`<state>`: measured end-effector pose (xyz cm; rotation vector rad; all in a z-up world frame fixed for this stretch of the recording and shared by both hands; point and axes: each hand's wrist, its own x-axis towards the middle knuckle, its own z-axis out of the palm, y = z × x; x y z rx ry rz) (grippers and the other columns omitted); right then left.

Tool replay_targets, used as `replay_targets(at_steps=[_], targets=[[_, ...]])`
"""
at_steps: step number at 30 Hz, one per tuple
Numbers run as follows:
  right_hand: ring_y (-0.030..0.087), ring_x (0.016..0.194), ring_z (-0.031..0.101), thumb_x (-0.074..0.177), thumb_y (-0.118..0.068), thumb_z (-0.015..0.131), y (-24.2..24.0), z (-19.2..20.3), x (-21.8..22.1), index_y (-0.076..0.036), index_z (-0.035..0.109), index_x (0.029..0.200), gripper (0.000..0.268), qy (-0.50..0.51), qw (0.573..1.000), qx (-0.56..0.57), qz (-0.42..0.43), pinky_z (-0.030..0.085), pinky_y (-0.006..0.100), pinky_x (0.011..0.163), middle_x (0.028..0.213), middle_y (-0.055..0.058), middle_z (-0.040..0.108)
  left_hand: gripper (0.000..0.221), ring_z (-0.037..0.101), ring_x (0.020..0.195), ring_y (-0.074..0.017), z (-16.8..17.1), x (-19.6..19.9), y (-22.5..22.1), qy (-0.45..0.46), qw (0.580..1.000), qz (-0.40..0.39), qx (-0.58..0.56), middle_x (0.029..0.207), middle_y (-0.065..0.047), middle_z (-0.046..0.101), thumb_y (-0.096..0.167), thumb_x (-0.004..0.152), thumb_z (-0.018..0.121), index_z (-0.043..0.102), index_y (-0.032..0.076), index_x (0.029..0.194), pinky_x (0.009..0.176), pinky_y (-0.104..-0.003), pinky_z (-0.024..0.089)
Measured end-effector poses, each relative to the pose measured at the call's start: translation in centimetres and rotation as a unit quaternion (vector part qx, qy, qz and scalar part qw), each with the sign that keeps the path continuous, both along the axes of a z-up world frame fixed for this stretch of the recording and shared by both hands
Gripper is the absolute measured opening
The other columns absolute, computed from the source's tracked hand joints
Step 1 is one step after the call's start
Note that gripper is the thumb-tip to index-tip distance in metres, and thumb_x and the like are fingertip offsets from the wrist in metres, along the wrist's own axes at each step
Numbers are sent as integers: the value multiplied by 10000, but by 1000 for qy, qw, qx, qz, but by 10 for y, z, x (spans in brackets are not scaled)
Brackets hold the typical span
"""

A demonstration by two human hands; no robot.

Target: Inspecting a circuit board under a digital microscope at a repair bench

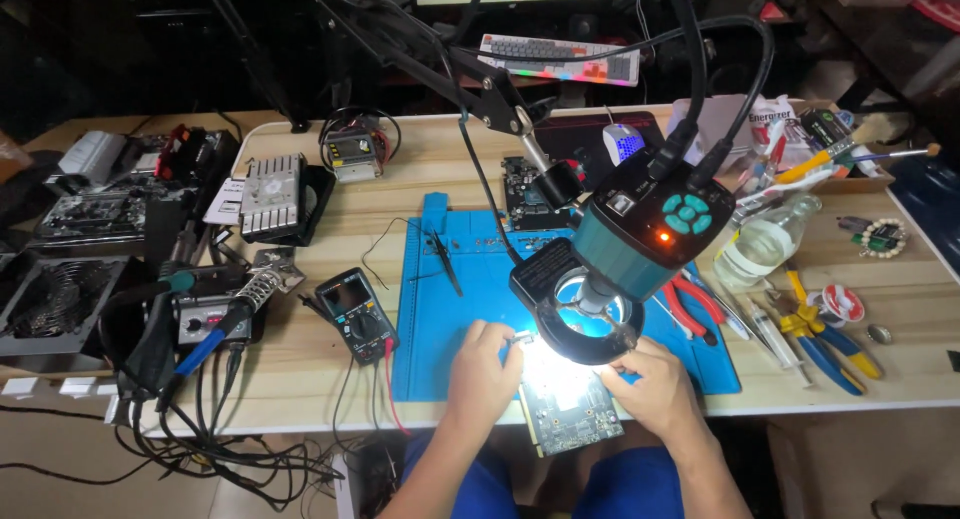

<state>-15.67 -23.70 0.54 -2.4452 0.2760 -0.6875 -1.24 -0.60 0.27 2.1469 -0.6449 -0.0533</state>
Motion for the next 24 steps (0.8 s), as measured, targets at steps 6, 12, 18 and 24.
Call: replay_targets(at_steps=[6,12,18,24], targets=[[156,704,595,834,-165,862,2,-2,0,-78,700,634,272,19,999,18,-36,472,331,614,683,-23,661,238,720,958,-273,-4,6,-5,-5,999,24,36,1079,-63,728,208,943,670,808,140,1124,796,-456,584],[171,694,555,839,-69,782,4,2,0,-76,655,631,244,9,1000,15,-26,424,344,589,689,-4,603,236,744,985,-242,6,7,-5,31,997,29,60,1124,-49,753,222,987,699,814,141,1177,811,-425,607],[170,704,567,848,-66,775,7,9,-1,-70,670,645,228,17,999,27,-24,440,342,606,702,1,618,180,730,930,-253,-3,15,-8,25,996,41,80,1020,-23,770,281,973,728,826,169,1074,776,-443,582],[178,722,583,844,-97,811,3,1,0,-74,680,657,230,15,999,16,-23,456,352,616,711,-6,645,145,732,881,-248,9,19,-10,31,995,48,82,992,-17,758,275,989,739,808,160,1044,750,-437,582]])
